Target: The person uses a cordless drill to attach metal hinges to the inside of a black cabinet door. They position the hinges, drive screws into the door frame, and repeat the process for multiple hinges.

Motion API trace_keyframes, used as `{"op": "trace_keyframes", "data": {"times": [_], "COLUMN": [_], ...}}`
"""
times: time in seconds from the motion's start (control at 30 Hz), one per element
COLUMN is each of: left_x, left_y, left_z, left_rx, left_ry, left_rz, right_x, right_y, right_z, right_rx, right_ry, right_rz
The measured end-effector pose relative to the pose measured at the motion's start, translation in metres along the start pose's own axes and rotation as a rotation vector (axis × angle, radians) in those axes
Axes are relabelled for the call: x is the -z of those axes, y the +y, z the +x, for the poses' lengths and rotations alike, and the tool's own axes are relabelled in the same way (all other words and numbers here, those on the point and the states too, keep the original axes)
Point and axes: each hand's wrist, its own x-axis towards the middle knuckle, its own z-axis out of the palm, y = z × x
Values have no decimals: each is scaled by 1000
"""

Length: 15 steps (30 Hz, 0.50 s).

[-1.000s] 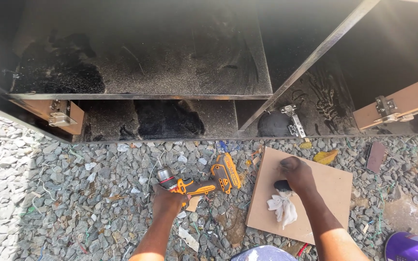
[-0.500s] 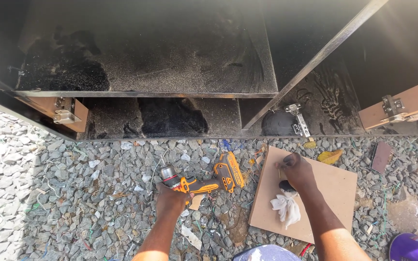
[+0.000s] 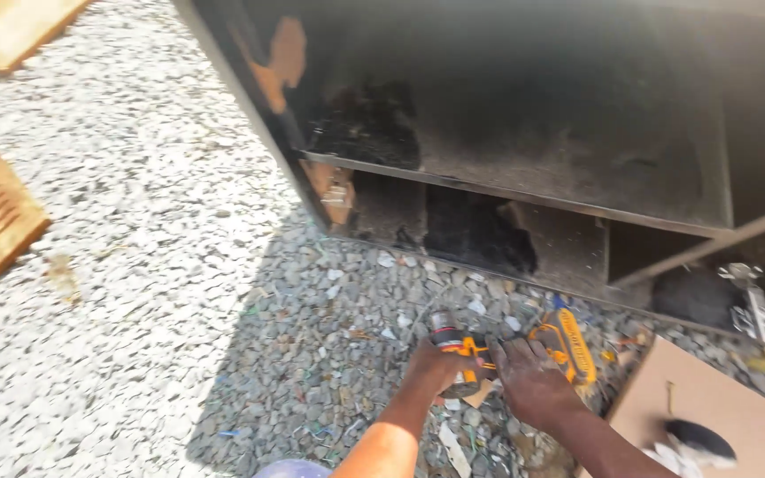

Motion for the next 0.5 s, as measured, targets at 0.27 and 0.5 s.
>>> {"op": "trace_keyframes", "data": {"times": [0.27,0.5], "left_x": [96,172], "left_y": [59,96], "left_z": [-106,-97], "left_rx": [-136,-649], "left_ry": [124,892], "left_rz": [-7,112], "right_x": [116,184], "right_y": [-14,-42], "right_z": [-52,-21], "right_rx": [-66,157], "right_ry": [335,322], "right_rz": [407,1557]}}
